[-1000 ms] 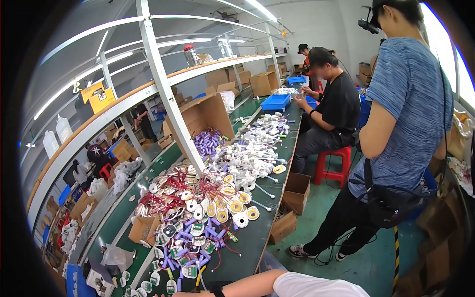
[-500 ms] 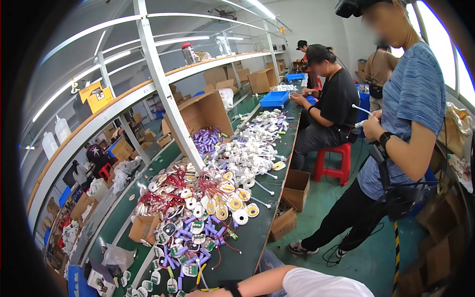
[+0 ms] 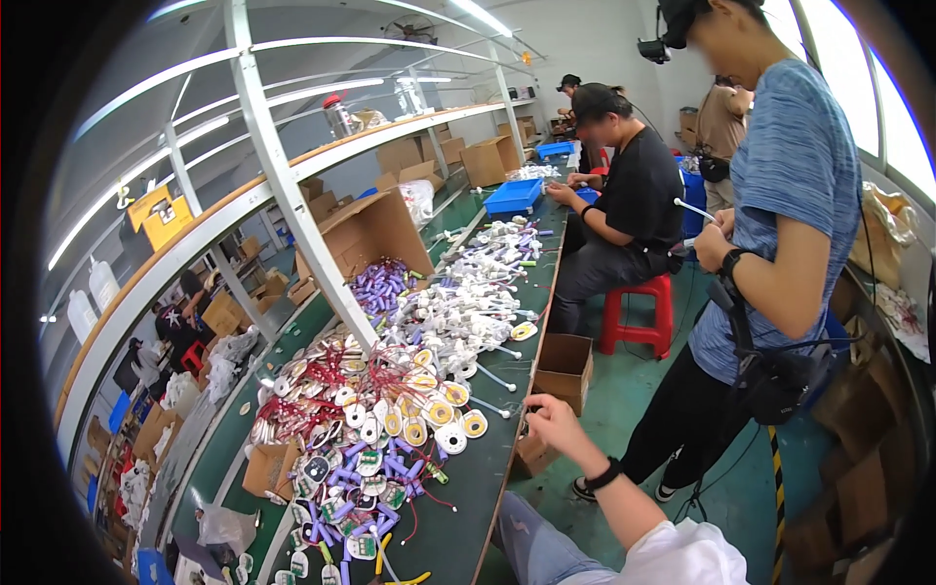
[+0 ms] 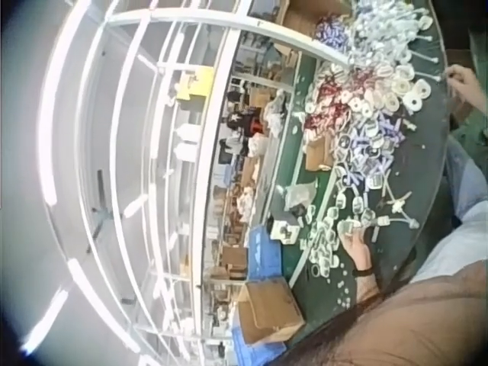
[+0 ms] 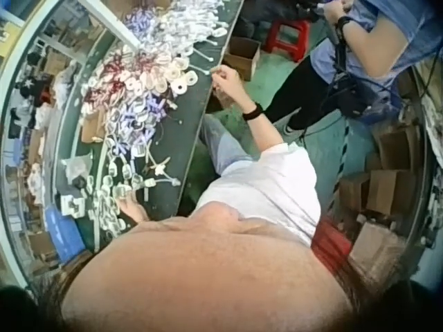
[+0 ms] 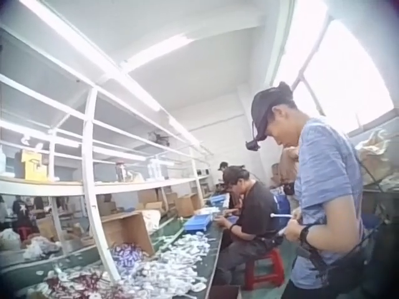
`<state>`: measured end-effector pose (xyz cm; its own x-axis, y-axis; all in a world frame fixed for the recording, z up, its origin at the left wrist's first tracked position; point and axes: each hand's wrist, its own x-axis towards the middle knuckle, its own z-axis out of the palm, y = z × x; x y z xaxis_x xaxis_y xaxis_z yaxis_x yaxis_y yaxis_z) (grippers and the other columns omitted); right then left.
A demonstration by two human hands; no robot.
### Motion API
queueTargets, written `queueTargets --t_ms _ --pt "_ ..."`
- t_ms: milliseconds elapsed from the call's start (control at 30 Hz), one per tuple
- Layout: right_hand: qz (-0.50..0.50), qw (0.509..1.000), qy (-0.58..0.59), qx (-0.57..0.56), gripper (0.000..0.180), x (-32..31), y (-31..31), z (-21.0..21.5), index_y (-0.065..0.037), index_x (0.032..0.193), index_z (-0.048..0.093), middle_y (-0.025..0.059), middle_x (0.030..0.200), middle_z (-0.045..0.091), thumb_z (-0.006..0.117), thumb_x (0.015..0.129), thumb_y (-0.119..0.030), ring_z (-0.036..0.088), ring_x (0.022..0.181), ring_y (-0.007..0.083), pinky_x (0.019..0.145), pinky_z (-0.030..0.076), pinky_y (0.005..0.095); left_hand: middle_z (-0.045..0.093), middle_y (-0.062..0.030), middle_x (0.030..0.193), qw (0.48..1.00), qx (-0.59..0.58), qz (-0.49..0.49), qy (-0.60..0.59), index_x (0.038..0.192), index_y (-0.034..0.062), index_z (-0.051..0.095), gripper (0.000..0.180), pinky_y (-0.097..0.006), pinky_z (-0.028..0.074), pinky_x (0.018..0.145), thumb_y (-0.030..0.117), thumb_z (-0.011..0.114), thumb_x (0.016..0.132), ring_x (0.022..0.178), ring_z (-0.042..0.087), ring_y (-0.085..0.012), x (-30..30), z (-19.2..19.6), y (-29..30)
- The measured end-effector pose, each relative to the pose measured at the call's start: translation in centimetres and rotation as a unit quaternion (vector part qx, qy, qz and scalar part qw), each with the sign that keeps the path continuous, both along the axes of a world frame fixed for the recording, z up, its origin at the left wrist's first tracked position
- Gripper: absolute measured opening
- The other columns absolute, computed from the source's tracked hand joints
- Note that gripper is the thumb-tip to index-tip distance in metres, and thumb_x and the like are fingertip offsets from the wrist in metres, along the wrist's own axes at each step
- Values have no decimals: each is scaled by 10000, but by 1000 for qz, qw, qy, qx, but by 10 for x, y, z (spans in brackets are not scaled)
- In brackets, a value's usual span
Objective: Assembling small electronic components with buttons and wiring at a factory workbench.
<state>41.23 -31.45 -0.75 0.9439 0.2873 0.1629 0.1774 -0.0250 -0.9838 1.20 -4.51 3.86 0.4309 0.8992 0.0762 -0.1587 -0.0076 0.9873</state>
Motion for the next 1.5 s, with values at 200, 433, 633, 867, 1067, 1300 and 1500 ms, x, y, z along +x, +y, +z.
queueTargets --t_ms 200,433,633,867,1067,1300,1500 --pt "-40 974 71 -211 614 92 -29 -100 21 1325 348 98 676 636 584 771 -99 590 539 139 473 456 262 344 -182 1339 999 -18 40 25 1382 15 264 580 -350 427 905 12 501 853 1124 426 -287 -3 -16 17" --pt "78 962 0 -261 343 35 -21 -68 6 1009 631 148 739 655 614 747 -214 634 588 214 575 507 326 305 -195 1373 998 -27 21 45 1418 49 165 665 -386 461 856 42 509 849 1101 455 -320 -6 -18 25" --pt "399 892 -10 -211 290 -34 0 19 -2 857 592 57 626 616 558 871 -290 539 461 101 422 427 251 339 -212 1354 976 151 15 156 1383 37 253 603 -371 468 830 39 516 840 1077 471 -324 -36 -69 74" --pt "493 824 -263 -92 208 -110 83 31 -23 794 579 87 659 615 532 863 -214 596 586 218 510 467 336 417 -193 1228 997 -15 46 64 1338 15 316 545 -322 466 755 105 508 836 998 484 -282 -2 -18 17" --pt "414 797 -435 -64 209 -192 119 -9 -14 788 581 137 788 601 600 785 -221 607 683 285 546 469 382 439 -152 1192 1000 -6 19 17 1361 30 275 585 -334 456 753 145 515 840 953 494 -252 -8 -26 27" --pt "412 764 -488 -97 230 -222 138 -14 -35 791 571 169 971 550 624 746 -254 593 770 320 597 470 414 483 -136 1156 999 1 0 42 1339 45 308 556 -350 455 768 183 532 849 925 512 -226 -37 -54 91" --pt "389 791 -456 -120 164 -214 149 -25 -48 779 570 167 785 573 578 747 -209 592 724 313 588 460 416 493 -134 1146 999 34 -23 32 1333 48 317 548 -350 456 767 186 534 849 914 518 -224 -43 -46 108"
